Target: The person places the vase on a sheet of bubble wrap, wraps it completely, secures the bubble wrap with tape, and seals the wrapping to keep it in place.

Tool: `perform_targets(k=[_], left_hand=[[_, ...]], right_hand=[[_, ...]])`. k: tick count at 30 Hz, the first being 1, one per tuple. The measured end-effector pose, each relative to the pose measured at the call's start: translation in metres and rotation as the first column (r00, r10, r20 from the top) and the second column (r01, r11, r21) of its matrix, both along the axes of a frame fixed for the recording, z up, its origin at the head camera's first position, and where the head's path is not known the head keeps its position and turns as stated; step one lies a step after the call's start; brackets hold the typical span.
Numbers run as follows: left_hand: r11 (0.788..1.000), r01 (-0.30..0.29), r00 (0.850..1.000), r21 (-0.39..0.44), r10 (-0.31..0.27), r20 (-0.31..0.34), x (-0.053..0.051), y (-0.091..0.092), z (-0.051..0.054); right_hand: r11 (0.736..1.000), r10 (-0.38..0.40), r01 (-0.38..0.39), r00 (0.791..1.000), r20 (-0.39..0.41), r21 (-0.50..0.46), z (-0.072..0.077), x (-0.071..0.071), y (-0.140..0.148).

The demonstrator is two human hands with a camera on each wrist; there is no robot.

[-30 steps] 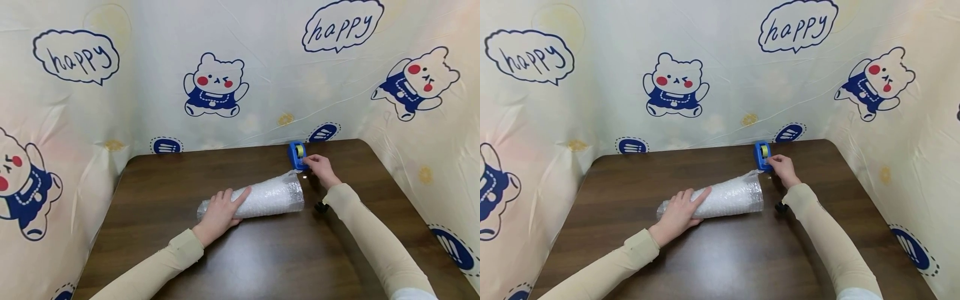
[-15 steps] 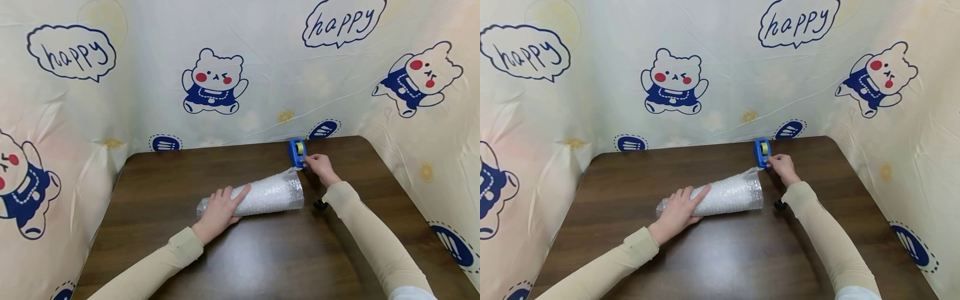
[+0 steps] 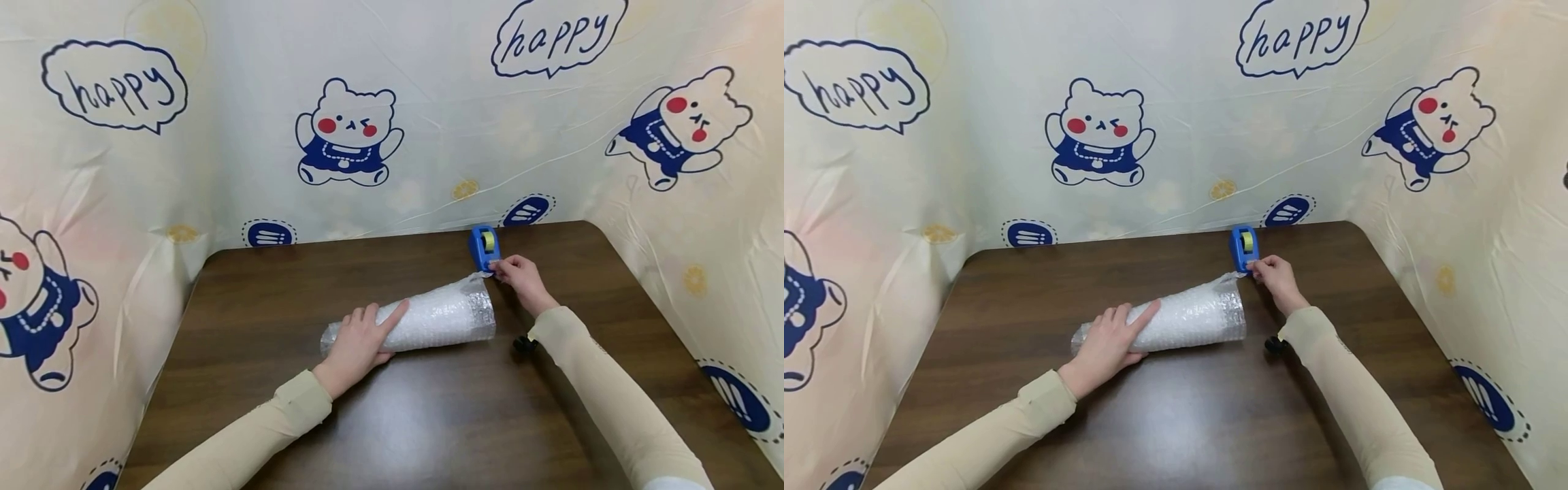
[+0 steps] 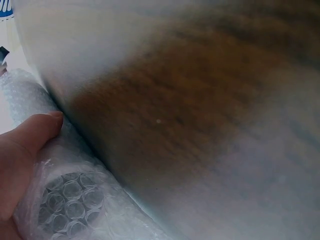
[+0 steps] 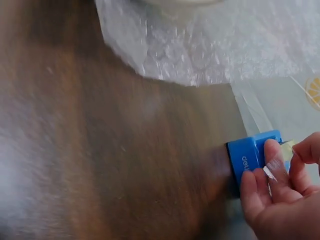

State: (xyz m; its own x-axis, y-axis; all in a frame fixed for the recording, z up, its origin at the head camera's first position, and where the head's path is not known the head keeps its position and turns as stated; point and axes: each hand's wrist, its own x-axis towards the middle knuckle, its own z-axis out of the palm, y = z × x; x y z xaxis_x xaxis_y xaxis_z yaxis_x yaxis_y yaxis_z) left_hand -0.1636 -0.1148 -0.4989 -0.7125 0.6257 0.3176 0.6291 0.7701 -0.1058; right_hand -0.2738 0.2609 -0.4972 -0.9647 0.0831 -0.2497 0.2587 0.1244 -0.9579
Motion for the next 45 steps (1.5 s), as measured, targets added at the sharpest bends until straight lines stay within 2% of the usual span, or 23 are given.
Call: perform_targets(k=[4,6,8,10,14,17,22,27,31,36,42,45], left_hand=[[1.000,-0.006,1.000,0.007,0.006,-0.003,0.000,0.000,0.000],[1.000,-0.003,1.000,0.012,0.003,0.003,0.000,0.000,-0.001],[1.000,0.002,1.000,0.014,-0.002,0.009,0.000,0.000,-0.001],[1.000,0.004,1.000,0.013,-0.004,0.011,0.001,0.001,-0.002],[1.000,0.001,1.000,0.017,-0.001,0.008,0.002,0.002,-0.002],[1.000,0.003,1.000,0.019,-0.003,0.006,0.002,0.002,-0.002],[1.000,0.002,1.000,0.009,-0.002,-0.009,0.002,0.003,0.000],[1.000,-0.003,1.000,0.004,0.003,0.000,0.002,0.002,0.002],[1.000,0.009,1.000,0.015,-0.009,0.019,0.002,0.001,0.003],[1.000,0.010,1.000,0.020,-0.010,0.005,0.001,0.001,0.003],[0.999,0.014,1.000,0.029,-0.015,0.020,0.000,0.000,0.003],[0.999,0.017,0.999,0.031,-0.018,0.034,-0.001,0.000,0.003]], right_hand=[[0.993,0.021,-0.016,0.999,0.044,-0.118,-0.001,0.003,0.002],[0.994,0.038,-0.031,0.997,0.061,-0.106,-0.003,0.004,0.003],[0.998,0.055,-0.053,0.996,0.067,-0.026,-0.006,0.004,0.004],[0.992,0.068,-0.075,0.995,0.075,0.102,-0.007,0.005,0.004],[0.952,0.079,-0.107,0.991,0.108,0.287,-0.005,0.003,0.002],[0.931,0.084,-0.136,0.983,0.165,0.339,-0.001,-0.001,0.002],[0.930,0.094,-0.187,0.953,0.287,0.316,0.008,-0.011,0.006],[0.933,0.092,-0.205,0.931,0.353,0.296,0.014,-0.018,0.007],[0.924,0.109,-0.236,0.916,0.385,0.301,0.016,-0.019,0.007],[0.910,0.121,-0.264,0.907,0.404,0.321,0.019,-0.022,0.008],[0.889,0.167,-0.322,0.891,0.423,0.327,0.019,-0.025,0.009],[0.888,0.182,-0.328,0.894,0.410,0.323,0.015,-0.024,0.009]])
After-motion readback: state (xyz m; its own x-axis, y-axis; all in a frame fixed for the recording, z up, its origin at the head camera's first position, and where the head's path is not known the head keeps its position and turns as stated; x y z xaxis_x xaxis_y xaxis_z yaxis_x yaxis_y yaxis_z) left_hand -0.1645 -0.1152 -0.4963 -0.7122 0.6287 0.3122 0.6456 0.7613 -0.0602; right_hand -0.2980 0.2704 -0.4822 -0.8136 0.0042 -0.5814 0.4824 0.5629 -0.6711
